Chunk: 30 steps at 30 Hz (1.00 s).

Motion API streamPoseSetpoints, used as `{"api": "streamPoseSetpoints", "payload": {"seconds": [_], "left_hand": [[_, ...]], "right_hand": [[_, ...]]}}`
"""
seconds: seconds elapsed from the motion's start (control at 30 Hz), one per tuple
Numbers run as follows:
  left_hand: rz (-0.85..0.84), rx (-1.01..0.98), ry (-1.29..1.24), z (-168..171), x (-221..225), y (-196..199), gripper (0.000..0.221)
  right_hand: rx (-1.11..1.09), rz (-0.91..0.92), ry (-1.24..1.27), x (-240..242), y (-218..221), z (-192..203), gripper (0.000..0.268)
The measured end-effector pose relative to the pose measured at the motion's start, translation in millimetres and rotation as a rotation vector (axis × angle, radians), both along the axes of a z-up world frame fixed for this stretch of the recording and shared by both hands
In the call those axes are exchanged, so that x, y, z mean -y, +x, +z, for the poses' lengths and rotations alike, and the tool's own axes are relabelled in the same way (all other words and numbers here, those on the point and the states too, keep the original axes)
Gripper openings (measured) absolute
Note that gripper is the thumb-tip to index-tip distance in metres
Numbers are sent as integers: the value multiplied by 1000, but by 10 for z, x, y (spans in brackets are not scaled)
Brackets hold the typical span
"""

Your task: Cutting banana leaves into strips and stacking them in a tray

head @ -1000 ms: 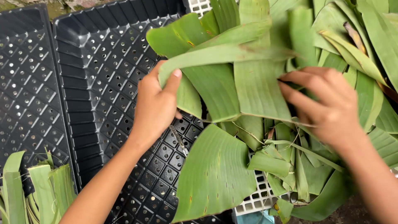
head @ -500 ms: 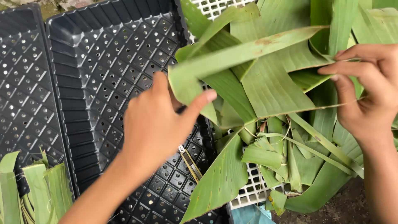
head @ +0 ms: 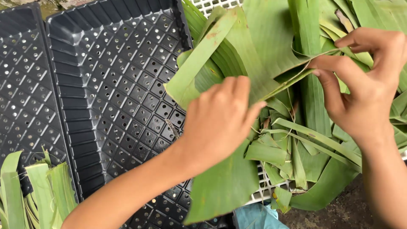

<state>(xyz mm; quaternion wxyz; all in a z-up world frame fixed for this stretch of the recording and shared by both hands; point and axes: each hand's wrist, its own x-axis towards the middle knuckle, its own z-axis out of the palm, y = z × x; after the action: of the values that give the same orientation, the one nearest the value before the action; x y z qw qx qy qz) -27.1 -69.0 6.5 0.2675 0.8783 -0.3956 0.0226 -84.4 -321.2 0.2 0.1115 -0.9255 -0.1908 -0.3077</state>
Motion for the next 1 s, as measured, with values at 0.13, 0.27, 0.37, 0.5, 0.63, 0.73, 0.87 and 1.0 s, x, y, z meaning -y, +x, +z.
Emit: {"api": "streamPoseSetpoints", "payload": {"seconds": [0.13, 0.27, 0.37, 0.5, 0.63, 0.73, 0.87, 1.0], "left_hand": [[96, -238, 298, 105, -179, 27, 52], [162, -266, 241, 101, -308, 25, 47], [184, -389, 39, 48, -399, 26, 39], [96, -461, -218, -30, -522, -57, 19], [9, -450, -287, 107, -689, -117, 9], [-64, -213, -282, 98, -887, -147, 13], [-21, -185, -131, -85, -1193, -159, 11], [-261, -5, 284, -357, -1397, -161, 30]], "right_hand": [[0, -109, -58, -22, -81, -182, 15], [185, -228, -33, -345, -262, -383, 25], [55, -177, 80, -779, -571, -345, 31], [-544, 275, 280, -1199, -656, -194, 25], [-590, 334, 286, -1360, -719, -256, 32], [-570, 369, 241, -1427, -743, -261, 39], [-267, 552, -221, -1521, -762, -331, 55], [-400, 643, -158, -1543, -659, -318, 57]]}}
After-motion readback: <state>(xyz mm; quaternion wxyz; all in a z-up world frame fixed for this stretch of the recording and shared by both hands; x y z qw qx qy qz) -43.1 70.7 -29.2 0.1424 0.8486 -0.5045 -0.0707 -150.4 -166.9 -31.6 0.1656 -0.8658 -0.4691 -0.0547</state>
